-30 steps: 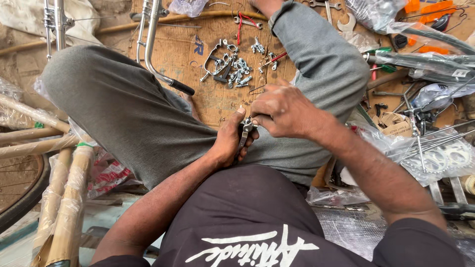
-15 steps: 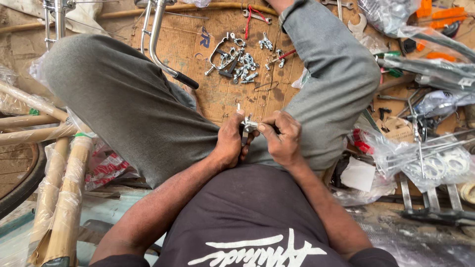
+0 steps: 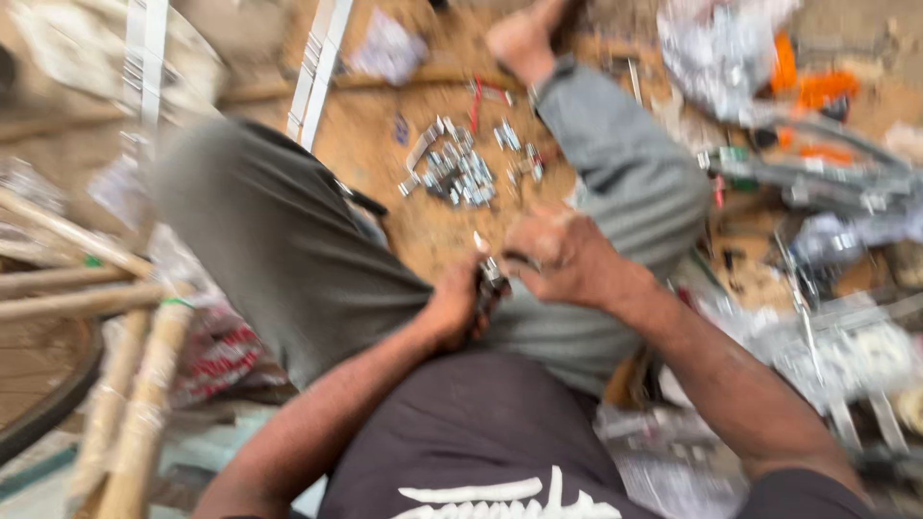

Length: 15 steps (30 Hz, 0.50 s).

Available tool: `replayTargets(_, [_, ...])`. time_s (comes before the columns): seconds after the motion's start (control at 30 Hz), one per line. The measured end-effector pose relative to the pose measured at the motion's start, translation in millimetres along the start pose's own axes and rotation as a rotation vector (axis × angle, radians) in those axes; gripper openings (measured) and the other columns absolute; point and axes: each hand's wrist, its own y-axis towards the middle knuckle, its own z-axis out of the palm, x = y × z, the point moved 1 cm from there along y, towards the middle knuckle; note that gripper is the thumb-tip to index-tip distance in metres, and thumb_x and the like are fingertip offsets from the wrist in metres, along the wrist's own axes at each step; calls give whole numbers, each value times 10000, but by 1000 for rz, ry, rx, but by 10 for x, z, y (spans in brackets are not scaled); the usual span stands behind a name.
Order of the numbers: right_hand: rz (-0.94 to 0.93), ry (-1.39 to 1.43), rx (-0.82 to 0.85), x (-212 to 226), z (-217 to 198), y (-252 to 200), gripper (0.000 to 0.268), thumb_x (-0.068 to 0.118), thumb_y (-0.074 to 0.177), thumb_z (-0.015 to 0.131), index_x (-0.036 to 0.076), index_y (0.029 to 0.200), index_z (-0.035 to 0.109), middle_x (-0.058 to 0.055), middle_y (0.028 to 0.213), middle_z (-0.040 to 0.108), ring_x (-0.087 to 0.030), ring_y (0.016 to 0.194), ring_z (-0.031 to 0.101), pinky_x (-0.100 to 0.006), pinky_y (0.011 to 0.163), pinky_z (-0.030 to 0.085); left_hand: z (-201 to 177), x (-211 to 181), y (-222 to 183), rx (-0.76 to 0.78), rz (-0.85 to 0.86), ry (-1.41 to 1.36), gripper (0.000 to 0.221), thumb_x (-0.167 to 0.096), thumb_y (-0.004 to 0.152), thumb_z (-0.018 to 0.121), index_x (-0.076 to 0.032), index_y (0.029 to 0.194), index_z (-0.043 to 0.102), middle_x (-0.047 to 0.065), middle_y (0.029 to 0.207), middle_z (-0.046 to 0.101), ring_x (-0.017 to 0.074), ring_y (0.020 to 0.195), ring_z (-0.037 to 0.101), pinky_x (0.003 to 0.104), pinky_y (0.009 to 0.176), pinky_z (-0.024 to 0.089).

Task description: The person assembles various small metal bicycle components by hand while sitting on the floor, picking up screws, nuts, and brackets from a cardboard surface and fitting them together.

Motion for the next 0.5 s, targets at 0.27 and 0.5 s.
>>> replayTargets(0.27, [18, -129, 299, -84, -26, 159, 218, 265, 766, 802, 149, 928, 714, -118, 739, 661, -353, 713, 664, -493, 593, 530, -17, 160, 19, 135, 72, 16, 642, -600, 1007, 316, -85, 811, 646, 26, 578, 524, 146, 344, 406, 298, 322, 316])
replayTargets(0.5, [-142, -79, 191, -48, 96, -33, 253, 276, 826, 805, 94, 791, 633, -88, 706, 636, -316, 665, 647, -467, 558, 502, -7, 66, -106, 95, 187, 27, 651, -628, 1014, 401, -71, 794, 655, 33, 544, 514, 142, 354, 427, 301, 327, 310])
